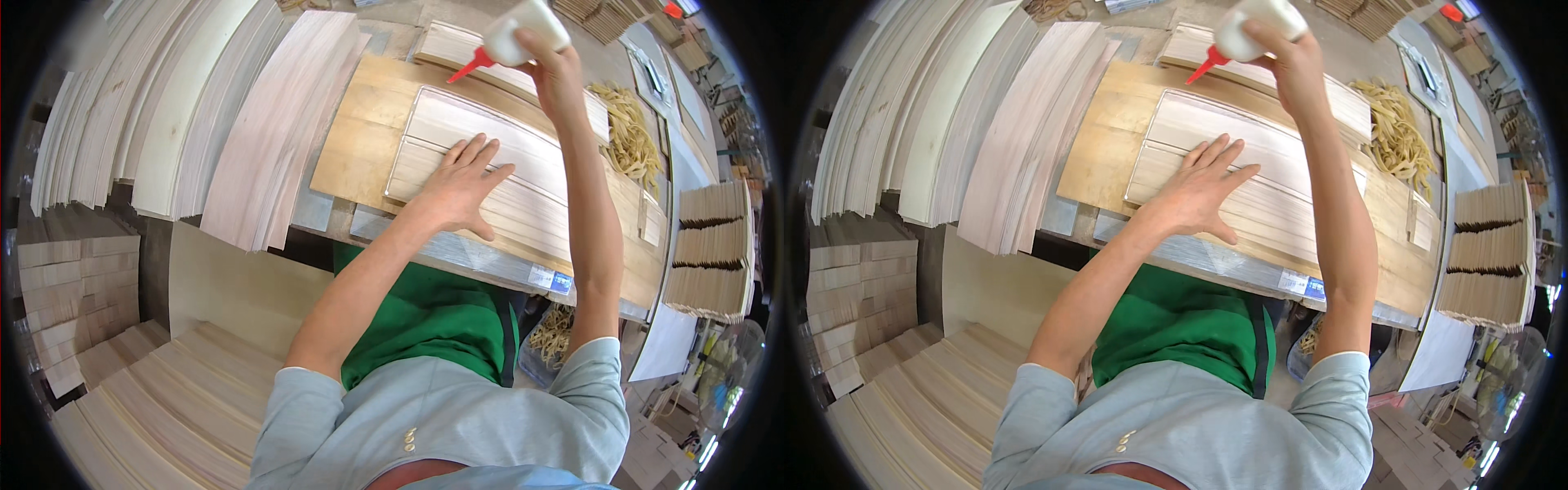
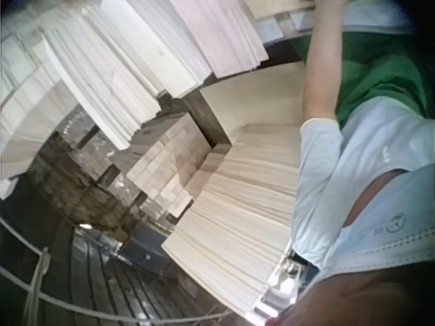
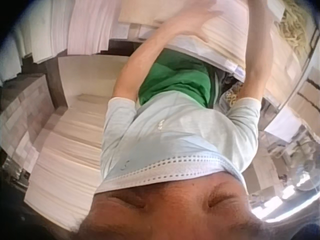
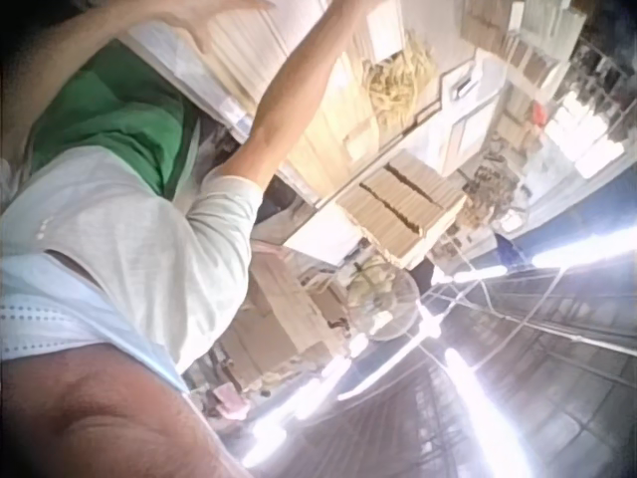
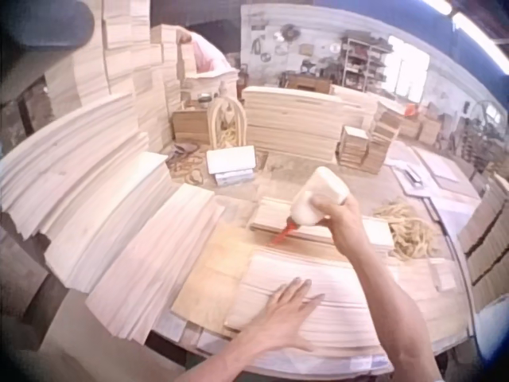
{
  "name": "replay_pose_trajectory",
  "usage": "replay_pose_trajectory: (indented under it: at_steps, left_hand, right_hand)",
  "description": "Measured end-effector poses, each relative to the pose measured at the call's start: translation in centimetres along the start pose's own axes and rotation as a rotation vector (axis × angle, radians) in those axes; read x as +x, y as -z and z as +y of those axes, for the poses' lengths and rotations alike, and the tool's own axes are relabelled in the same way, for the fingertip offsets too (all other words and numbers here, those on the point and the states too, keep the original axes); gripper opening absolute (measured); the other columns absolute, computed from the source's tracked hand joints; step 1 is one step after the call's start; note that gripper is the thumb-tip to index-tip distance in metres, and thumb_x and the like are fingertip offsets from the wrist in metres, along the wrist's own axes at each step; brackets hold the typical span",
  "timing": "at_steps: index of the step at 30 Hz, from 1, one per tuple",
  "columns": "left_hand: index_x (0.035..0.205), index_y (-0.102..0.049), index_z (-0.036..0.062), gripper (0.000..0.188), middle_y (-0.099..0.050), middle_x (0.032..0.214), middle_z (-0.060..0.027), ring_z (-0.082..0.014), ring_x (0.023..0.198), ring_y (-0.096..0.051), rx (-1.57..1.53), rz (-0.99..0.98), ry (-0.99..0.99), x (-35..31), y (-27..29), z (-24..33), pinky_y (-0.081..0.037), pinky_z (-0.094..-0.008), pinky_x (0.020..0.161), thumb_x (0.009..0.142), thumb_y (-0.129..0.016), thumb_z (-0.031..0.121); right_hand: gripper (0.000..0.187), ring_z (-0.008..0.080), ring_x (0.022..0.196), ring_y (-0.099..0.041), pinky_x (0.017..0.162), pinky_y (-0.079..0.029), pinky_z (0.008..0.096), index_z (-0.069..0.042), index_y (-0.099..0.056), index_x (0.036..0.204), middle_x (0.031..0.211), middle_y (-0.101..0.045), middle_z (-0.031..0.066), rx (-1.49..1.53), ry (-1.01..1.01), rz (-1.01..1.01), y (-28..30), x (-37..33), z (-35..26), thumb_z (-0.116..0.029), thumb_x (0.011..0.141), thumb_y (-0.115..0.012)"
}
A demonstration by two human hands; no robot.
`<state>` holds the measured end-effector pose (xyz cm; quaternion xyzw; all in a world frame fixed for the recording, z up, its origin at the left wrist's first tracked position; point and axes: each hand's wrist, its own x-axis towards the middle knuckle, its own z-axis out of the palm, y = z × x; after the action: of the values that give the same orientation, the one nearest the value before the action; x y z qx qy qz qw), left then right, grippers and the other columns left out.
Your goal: The recorder is applying glue and assembling wooden boards into rectangular boxes and frames.
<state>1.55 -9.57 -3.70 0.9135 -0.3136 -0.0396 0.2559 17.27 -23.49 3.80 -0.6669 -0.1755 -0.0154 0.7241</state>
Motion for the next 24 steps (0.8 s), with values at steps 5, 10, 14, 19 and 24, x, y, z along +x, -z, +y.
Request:
replay_pose_trajectory:
  at_steps: [5, 10, 14, 19, 24]
  left_hand:
    - [0.143, -0.033, 0.0127, 0.106, -0.017, 0.151, -0.0221, -0.0355, 0.142, -0.009, 0.002, 0.007, -0.013, -0.5, -0.2, -0.3, -0.012, -0.0459, 0.115, 0.055, -0.082, 0.048]
    - [0.134, -0.044, 0.0091, 0.079, -0.038, 0.141, -0.0194, -0.0356, 0.134, -0.030, 0.128, 0.345, 0.064, -2.8, 4.5, -1.8, -0.023, -0.0477, 0.111, 0.069, -0.076, 0.041]
    - [0.125, -0.053, 0.0044, 0.059, -0.054, 0.123, -0.0192, -0.0353, 0.119, -0.047, 0.504, 0.417, 0.446, -8.3, 12.7, -6.3, -0.035, -0.0452, 0.102, 0.078, -0.071, 0.035]
    - [0.122, -0.051, -0.0025, 0.067, -0.058, 0.113, -0.0252, -0.0396, 0.107, -0.054, 0.512, 0.258, 0.735, -11.7, 15.6, -10.0, -0.042, -0.0467, 0.092, 0.076, -0.070, 0.042]
    - [0.131, -0.046, -0.0036, 0.071, -0.051, 0.128, -0.0273, -0.0374, 0.120, -0.049, 0.343, 0.360, 0.716, -12.6, 14.8, -13.7, -0.038, -0.0419, 0.100, 0.076, -0.069, 0.036]
  right_hand:
    - [0.048, 0.0244, 0.109, -0.056, 0.091, -0.050, 0.0436, -0.001, -0.046, 0.125, 0.117, -0.056, 0.0115, 0.263, -0.113, 0.205, 7.5, -5.1, -5.4, -0.025, 0.088, -0.064]
    - [0.053, 0.0194, 0.095, -0.060, 0.079, -0.052, 0.0348, -0.002, -0.047, 0.126, 0.107, -0.059, 0.0091, -0.428, -0.276, 0.288, 16.6, -10.8, -10.9, -0.031, 0.086, -0.065]
    - [0.052, 0.0238, 0.092, -0.063, 0.078, -0.051, 0.0349, -0.005, -0.053, 0.122, 0.101, -0.064, 0.0115, -1.085, -0.347, 0.042, 21.7, -13.7, -12.6, -0.027, 0.077, -0.070]
    - [0.036, 0.0344, 0.092, -0.064, 0.079, -0.051, 0.0396, -0.005, -0.067, 0.092, 0.091, -0.066, 0.0201, -1.989, -0.589, -0.468, 25.3, -14.0, -8.3, -0.014, 0.058, -0.071]
    - [0.019, 0.0326, 0.090, -0.066, 0.073, -0.052, 0.0436, -0.004, -0.070, 0.086, 0.091, -0.069, 0.0161, -2.163, -0.663, -0.447, 25.5, -14.2, -2.9, -0.005, 0.069, -0.063]
